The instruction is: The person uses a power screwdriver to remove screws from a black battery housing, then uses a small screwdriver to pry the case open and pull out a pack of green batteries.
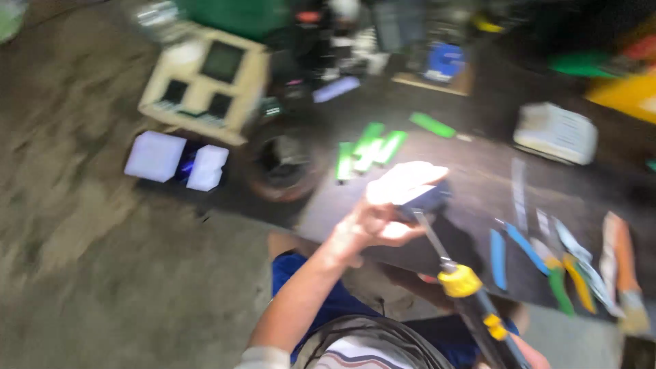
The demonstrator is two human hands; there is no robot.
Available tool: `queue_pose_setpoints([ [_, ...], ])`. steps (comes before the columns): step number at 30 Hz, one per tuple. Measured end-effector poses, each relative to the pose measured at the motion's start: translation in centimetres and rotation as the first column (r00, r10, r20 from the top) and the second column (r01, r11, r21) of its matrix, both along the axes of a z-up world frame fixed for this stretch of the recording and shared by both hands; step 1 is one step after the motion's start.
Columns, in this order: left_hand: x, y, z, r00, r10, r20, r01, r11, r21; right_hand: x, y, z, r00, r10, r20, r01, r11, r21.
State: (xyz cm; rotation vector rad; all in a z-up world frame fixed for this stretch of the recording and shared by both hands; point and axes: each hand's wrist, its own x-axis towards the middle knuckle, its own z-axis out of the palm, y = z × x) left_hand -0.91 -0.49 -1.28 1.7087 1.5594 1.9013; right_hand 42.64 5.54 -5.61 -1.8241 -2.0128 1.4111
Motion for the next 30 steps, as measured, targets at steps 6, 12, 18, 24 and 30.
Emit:
queue_pose_setpoints([
  [6, -0.1, 0.6, 0.6, 0.993, 0.093, -0.068, -0.088, 0.994, 0.066, -13.0, -3.4, 16.6, 0.878, -0.010, 0.478, 0.005, 1.000, 0.012],
  [12, 0.1, 0.8, 0.6, 0.993, 0.101, -0.056, -0.098, 0.994, 0.045, -12.0, -4.0, 15.2, 0.880, 0.024, 0.473, -0.078, 0.992, 0.095],
  [18, 0.3, 0.8, 0.3, 0.993, 0.112, -0.049, -0.111, 0.994, 0.017, -12.7, -5.0, 15.9, 0.926, -0.108, 0.361, 0.050, 0.985, 0.164],
  [24, 0.5, 0.8, 0.7, 0.991, 0.113, -0.065, -0.115, 0.993, -0.015, -11.2, -4.9, 13.8, 0.973, -0.050, 0.224, -0.020, 0.953, 0.301],
  [30, 0.6, 1.0, 0.9, 0.986, 0.138, -0.097, -0.139, 0.990, -0.009, -11.3, -4.7, 14.0, 0.981, -0.061, 0.185, 0.009, 0.962, 0.273],
])
